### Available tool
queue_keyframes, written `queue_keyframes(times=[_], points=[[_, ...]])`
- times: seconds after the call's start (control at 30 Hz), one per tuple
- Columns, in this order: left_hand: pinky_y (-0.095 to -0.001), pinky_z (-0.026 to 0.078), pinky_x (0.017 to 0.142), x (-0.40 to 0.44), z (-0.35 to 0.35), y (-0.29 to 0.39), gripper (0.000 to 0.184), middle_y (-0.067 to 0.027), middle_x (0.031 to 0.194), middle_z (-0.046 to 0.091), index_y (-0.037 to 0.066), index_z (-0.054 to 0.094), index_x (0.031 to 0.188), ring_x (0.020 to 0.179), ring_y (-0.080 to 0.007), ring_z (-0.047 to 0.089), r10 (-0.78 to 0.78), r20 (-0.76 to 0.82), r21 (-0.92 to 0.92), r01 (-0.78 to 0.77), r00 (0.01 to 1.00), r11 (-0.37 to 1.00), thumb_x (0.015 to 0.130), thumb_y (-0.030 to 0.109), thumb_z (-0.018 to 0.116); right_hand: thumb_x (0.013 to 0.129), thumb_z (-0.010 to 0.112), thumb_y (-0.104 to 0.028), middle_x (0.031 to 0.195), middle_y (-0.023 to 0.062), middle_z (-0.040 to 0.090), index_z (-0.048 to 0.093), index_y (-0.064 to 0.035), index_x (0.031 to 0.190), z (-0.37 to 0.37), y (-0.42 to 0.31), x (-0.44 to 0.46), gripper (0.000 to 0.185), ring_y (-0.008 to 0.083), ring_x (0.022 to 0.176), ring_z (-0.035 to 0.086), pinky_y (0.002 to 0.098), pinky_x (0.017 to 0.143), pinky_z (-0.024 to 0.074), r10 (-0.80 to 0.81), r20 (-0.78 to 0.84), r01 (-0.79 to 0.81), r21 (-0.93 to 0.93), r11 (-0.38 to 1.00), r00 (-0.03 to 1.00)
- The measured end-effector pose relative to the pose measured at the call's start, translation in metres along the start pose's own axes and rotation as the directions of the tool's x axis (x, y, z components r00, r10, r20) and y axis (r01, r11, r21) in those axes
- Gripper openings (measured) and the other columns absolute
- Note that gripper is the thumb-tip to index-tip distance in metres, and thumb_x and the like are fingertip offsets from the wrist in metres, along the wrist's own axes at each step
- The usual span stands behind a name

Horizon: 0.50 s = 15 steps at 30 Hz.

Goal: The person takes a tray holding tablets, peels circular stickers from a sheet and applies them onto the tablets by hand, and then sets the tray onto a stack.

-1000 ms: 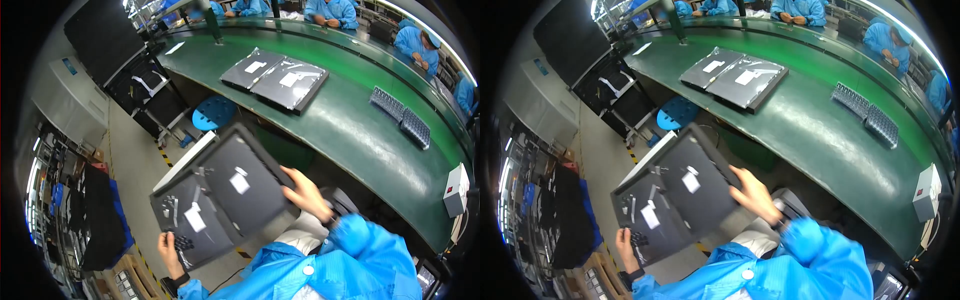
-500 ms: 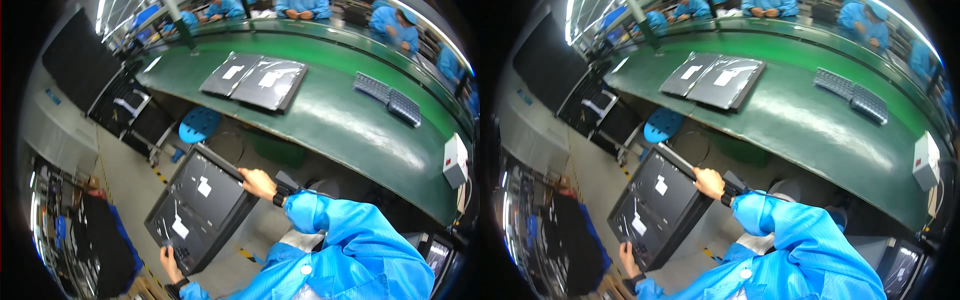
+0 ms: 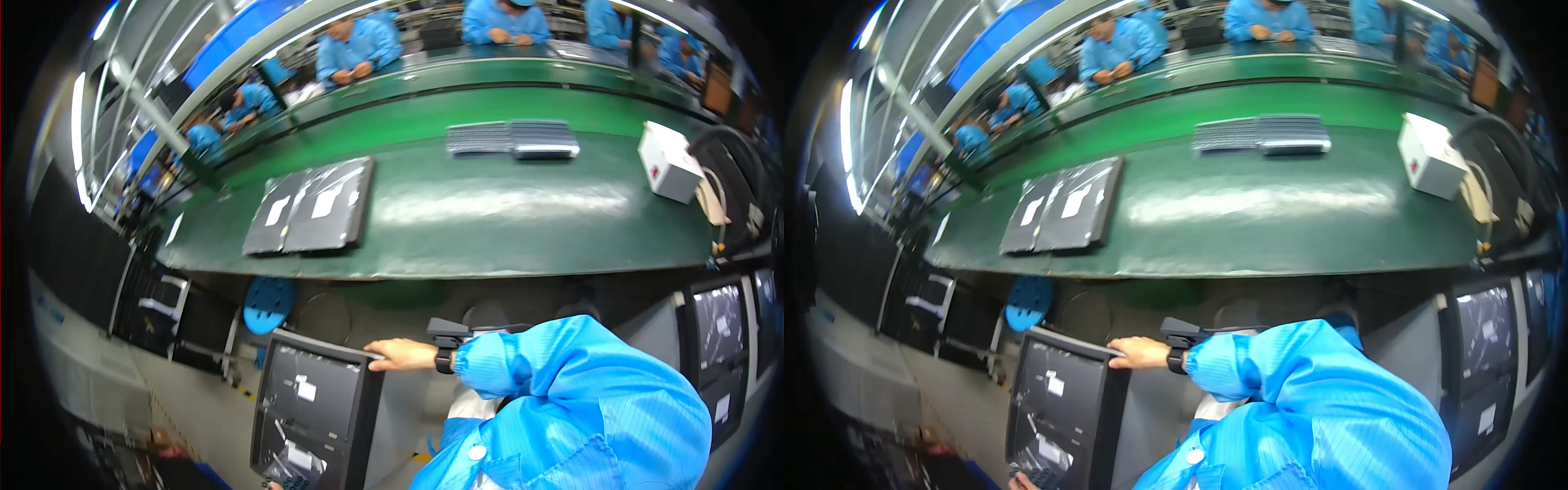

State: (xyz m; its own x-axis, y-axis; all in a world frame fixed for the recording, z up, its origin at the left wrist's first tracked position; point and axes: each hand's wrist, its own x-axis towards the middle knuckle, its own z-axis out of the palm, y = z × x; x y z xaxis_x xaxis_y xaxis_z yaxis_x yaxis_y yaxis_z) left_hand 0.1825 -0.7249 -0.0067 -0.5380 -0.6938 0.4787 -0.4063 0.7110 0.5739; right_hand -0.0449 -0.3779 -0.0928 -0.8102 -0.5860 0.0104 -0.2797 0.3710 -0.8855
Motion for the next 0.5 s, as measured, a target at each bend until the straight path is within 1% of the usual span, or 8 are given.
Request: queue_keyframes(times=[0.1,0.17,0.23,0.3,0.33,0.4,0.47,0.5], points=[[-0.033,0.049,0.078,0.004,0.011,0.104,0.033,-0.0199,0.096,0.066,-0.008,0.059,0.111,0.084,-0.025,0.061,0.002,0.226,-0.326,0.074,0.974,0.942,0.097,0.022,0.057,0.095,0.055,-0.044,0.126,0.0192,0.06,0.049,-0.0028,0.134,-0.039,0.003,-0.078,0.057,0.034,0.117,0.057,0.0412,0.099,0.0449,0.007,-0.042,-0.006,0.045,0.999,0.999],[-0.0322,0.048,0.083,-0.004,0.041,0.162,0.039,-0.0198,0.105,0.065,-0.011,0.055,0.118,0.092,-0.0227,0.06,0.16,0.362,-0.631,0.115,0.918,0.767,0.096,0.022,0.06,0.096,0.055,-0.043,0.124,0.0172,0.062,0.051,-0.0055,0.134,-0.071,-0.003,-0.147,0.054,0.0312,0.115,0.059,0.0386,0.099,0.0454,0.14,-0.086,-0.131,0.104,0.986,0.986],[-0.0326,0.046,0.088,-0.007,0.1,0.19,0.042,-0.0179,0.109,0.063,-0.013,0.053,0.121,0.096,-0.0214,0.059,0.292,0.519,-0.772,0.293,0.804,0.563,0.096,0.02,0.061,0.096,0.056,-0.037,0.124,0.0163,0.062,0.054,-0.0045,0.13,-0.087,0.0,-0.222,0.047,0.0306,0.115,0.059,0.0388,0.097,0.0459,0.25,-0.343,-0.21,0.151,0.966,0.906],[-0.0285,0.047,0.082,-0.045,0.129,0.258,0.028,-0.0104,0.102,0.064,-0.006,0.059,0.111,0.09,-0.0158,0.059,0.449,0.583,-0.791,0.345,0.677,0.506,0.095,0.016,0.061,0.095,0.058,-0.031,0.125,0.0154,0.061,0.057,-0.0048,0.127,-0.088,-0.003,-0.297,0.042,0.0303,0.116,0.057,0.0394,0.098,0.0447,0.282,-0.657,-0.299,0.09,0.95,0.699],[-0.0275,0.047,0.077,-0.069,0.143,0.284,0.022,-0.0082,0.095,0.063,-0.003,0.057,0.106,0.085,-0.0153,0.06,0.529,0.687,-0.727,0.474,0.499,0.496,0.095,0.016,0.061,0.094,0.06,-0.028,0.125,0.0149,0.06,0.058,-0.0052,0.125,-0.087,-0.008,-0.335,0.039,0.0302,0.117,0.055,0.0398,0.099,0.0437,0.254,-0.791,-0.371,0.036,0.928,0.557],[-0.0255,0.047,0.067,-0.121,0.165,0.327,0.015,-0.0037,0.081,0.059,0.004,0.054,0.094,0.073,-0.0141,0.063,0.625,0.771,-0.529,0.669,0.123,0.522,0.095,0.017,0.06,0.083,0.067,-0.018,0.12,0.0143,0.06,0.061,-0.0049,0.118,-0.084,-0.031,-0.402,0.037,0.0329,0.113,0.053,0.0407,0.098,0.043,-0.004,-0.977,-0.655,-0.146,0.741,0.214],[-0.0304,0.05,0.073,-0.176,0.177,0.364,0.017,-0.0115,0.087,0.063,-0.004,0.054,0.099,0.085,-0.0243,0.067,0.79,0.582,-0.477,0.706,-0.191,0.523,0.094,0.013,0.057,0.076,0.071,-0.01,0.119,0.0128,0.057,0.062,-0.005,0.114,-0.076,-0.064,-0.446,0.039,0.034,0.113,0.05,0.0428,0.097,0.04,-0.114,-0.991,-0.883,0.009,0.47,-0.071],[-0.0286,0.05,0.074,-0.203,0.175,0.38,0.02,-0.0117,0.092,0.065,-0.004,0.053,0.105,0.086,-0.0208,0.067,0.781,0.494,-0.394,0.703,-0.382,0.592,0.095,0.014,0.056,0.075,0.071,-0.009,0.118,0.013,0.056,0.061,-0.0046,0.113,-0.071,-0.078,-0.464,0.04,0.0345,0.113,0.049,0.0438,0.096,0.0391,-0.127,-0.979,-0.93,0.104,0.352,-0.157]])
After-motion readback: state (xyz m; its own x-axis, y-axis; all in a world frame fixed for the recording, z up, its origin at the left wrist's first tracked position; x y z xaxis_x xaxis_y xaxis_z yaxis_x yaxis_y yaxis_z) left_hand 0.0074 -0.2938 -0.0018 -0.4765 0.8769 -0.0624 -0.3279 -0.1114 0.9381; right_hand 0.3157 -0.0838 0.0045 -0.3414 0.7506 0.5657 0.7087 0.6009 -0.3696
